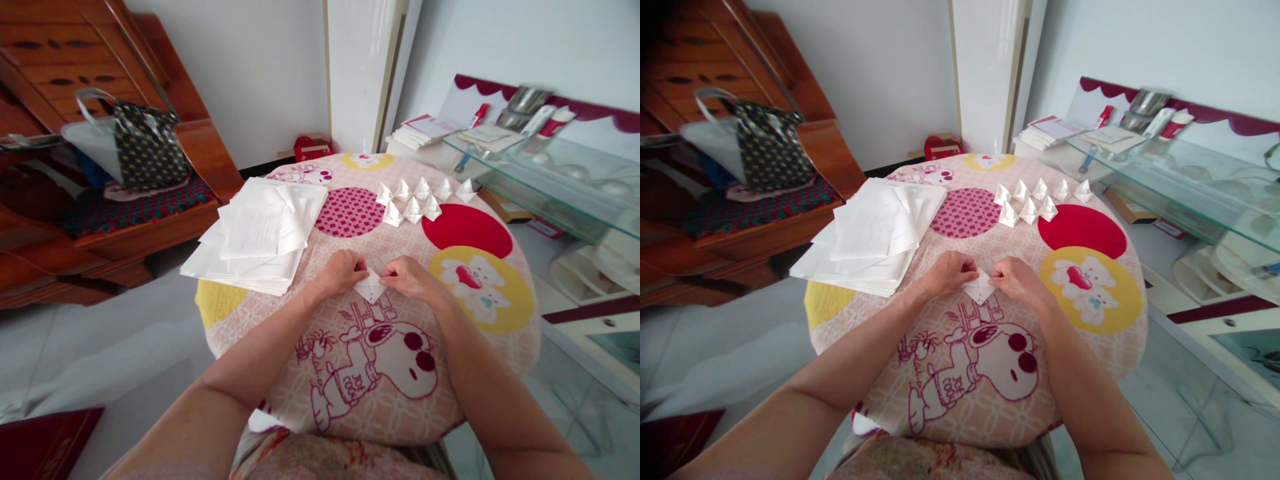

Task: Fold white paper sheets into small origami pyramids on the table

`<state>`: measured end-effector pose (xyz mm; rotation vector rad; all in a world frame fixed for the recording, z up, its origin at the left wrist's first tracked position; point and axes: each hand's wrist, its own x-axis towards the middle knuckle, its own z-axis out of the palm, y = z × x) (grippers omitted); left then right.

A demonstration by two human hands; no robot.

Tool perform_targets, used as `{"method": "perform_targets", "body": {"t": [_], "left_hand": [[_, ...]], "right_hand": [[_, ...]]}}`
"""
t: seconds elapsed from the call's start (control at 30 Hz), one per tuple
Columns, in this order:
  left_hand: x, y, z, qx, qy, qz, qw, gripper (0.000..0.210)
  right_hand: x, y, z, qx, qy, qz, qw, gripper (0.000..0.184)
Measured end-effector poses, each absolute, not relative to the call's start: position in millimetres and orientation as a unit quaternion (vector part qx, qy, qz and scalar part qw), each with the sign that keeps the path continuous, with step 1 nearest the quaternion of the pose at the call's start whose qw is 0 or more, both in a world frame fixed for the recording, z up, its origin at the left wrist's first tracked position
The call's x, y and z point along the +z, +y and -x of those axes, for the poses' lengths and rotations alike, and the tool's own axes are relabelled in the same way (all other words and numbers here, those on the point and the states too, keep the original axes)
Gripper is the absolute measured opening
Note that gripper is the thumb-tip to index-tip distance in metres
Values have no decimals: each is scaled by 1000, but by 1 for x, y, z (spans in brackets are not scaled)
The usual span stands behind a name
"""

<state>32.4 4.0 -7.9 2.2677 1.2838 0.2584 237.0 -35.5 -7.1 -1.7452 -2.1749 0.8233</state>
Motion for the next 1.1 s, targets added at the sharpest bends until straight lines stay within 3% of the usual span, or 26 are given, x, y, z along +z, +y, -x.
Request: {"method": "perform_targets", "body": {"t": [0.4, 0.7, 0.93, 1.1], "left_hand": [[-8, -2, -37, 54, 471, -860, 189, 17], [-9, 7, -27, 88, 410, -848, 323, 18], [-2, -5, -38, 17, 448, -875, 184, 25], [-7, -8, -41, -20, 442, -888, 123, 26]], "right_hand": [[-7, -33, -237, 296, -722, 616, 111, 18], [-10, -32, -241, 334, -713, 602, 133, 16], [-11, -32, -245, 375, -702, 579, 178, 23], [-5, -33, -241, 387, -695, 577, 184, 17]]}}
